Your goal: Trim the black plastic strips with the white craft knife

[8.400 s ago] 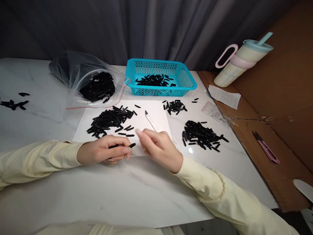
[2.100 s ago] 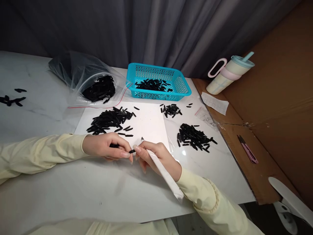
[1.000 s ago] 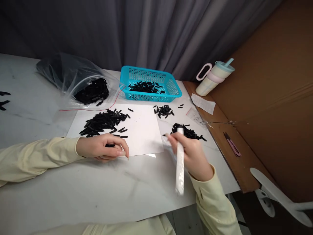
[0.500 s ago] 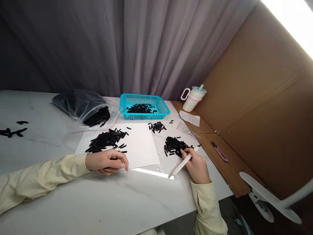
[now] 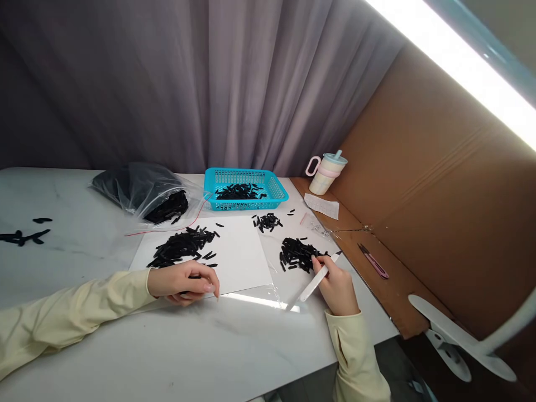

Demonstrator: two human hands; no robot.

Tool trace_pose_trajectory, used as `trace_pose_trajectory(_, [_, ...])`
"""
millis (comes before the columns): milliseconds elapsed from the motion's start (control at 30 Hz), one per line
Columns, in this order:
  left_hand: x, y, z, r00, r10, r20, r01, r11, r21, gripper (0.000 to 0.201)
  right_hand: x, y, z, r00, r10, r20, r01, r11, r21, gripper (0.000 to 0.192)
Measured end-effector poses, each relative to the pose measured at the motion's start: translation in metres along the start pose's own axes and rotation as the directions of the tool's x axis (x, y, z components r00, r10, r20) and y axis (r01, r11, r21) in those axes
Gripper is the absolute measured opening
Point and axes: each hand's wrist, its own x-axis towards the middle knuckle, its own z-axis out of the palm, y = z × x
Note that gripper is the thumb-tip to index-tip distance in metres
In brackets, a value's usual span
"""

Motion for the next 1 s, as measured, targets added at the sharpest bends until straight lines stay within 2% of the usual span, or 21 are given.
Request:
trace_pose_trajectory(200, [0.0001,-0.0023,-0.0019,1.0,-0.015,-0.015,0.015,1.0,0.005,0.027,-0.0001,-0.001,-0.0001,1.0,0.005,0.011,-0.005,1.0,0.006,0.044])
trace_pose_trajectory(400, [0.0021,-0.0008,-0.0012,0.999,-0.036,-0.033,0.032,0.995,-0.093,0.03,-0.0001,-0.0005,-0.0003,1.0,0.002,0.018,-0.002,1.0,0.008,0.044])
trace_pose_trajectory(667, [0.0055,0.0008,-0.0036,0.998,-0.038,-0.046,0.026,0.973,-0.229,0.05,-0.0003,-0.0002,-0.0016,0.999,-0.003,0.05,0.003,1.0,0.015,0.041])
trace_pose_trajectory(1000, [0.0059,0.0015,-0.0035,0.999,-0.015,-0.052,0.004,0.98,-0.2,0.048,0.0007,0.0002,-0.0019,0.996,0.039,0.082,-0.039,0.999,0.001,0.034])
